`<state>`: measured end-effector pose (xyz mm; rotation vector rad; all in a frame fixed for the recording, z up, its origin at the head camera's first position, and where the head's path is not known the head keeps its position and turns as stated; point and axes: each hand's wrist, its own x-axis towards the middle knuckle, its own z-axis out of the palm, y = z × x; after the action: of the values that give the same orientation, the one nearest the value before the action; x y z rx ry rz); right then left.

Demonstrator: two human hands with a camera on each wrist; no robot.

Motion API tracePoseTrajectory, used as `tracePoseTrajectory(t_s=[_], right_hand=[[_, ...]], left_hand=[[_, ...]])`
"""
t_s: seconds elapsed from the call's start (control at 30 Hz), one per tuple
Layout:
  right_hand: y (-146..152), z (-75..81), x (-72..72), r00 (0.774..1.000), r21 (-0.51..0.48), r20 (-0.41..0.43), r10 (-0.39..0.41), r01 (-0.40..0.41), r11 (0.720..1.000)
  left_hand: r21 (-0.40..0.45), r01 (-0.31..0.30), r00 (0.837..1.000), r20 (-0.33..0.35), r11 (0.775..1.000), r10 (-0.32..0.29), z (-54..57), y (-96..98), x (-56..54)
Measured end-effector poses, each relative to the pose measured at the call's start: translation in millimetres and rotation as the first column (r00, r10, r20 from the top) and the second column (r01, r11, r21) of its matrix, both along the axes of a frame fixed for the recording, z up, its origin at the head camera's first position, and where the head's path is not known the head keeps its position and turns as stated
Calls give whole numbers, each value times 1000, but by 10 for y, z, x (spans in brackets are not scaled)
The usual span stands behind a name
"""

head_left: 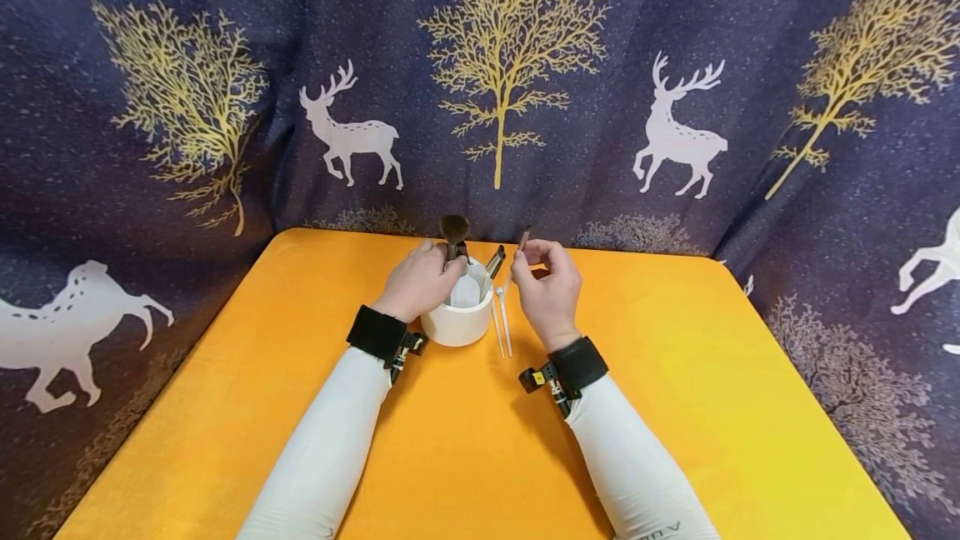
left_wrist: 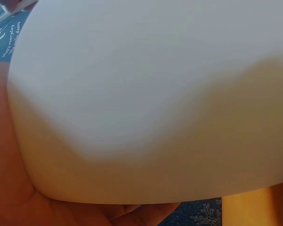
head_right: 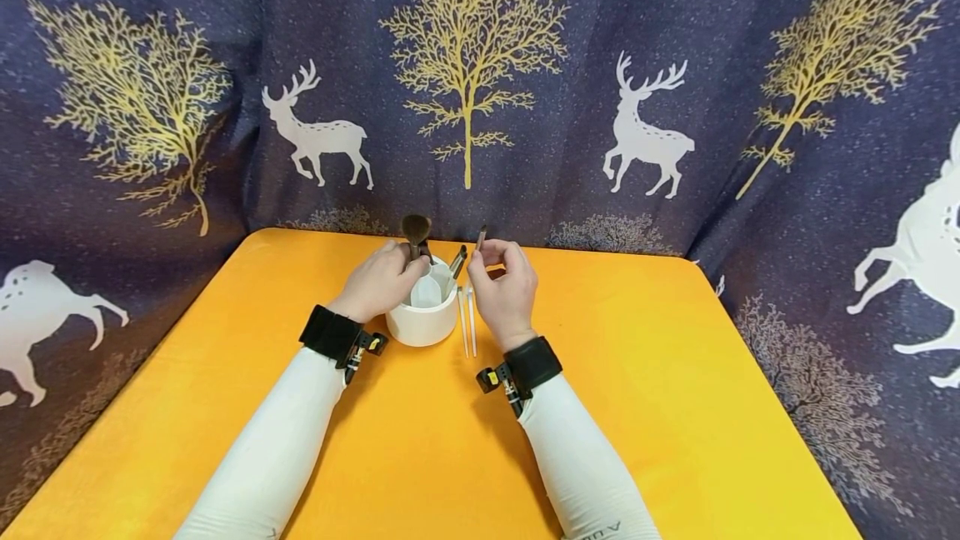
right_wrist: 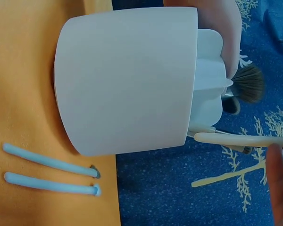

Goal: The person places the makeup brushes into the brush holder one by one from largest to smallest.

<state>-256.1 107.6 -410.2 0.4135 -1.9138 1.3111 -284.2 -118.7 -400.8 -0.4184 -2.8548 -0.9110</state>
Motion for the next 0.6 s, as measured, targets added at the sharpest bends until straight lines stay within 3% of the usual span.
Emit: tracePoseTrajectory(t_s=[0.6], right_hand=[[-42, -14, -3, 998, -28, -34, 46, -47, 998]], left_hand=[[-10, -9, 1000, -10, 1000, 9, 4, 13, 3]])
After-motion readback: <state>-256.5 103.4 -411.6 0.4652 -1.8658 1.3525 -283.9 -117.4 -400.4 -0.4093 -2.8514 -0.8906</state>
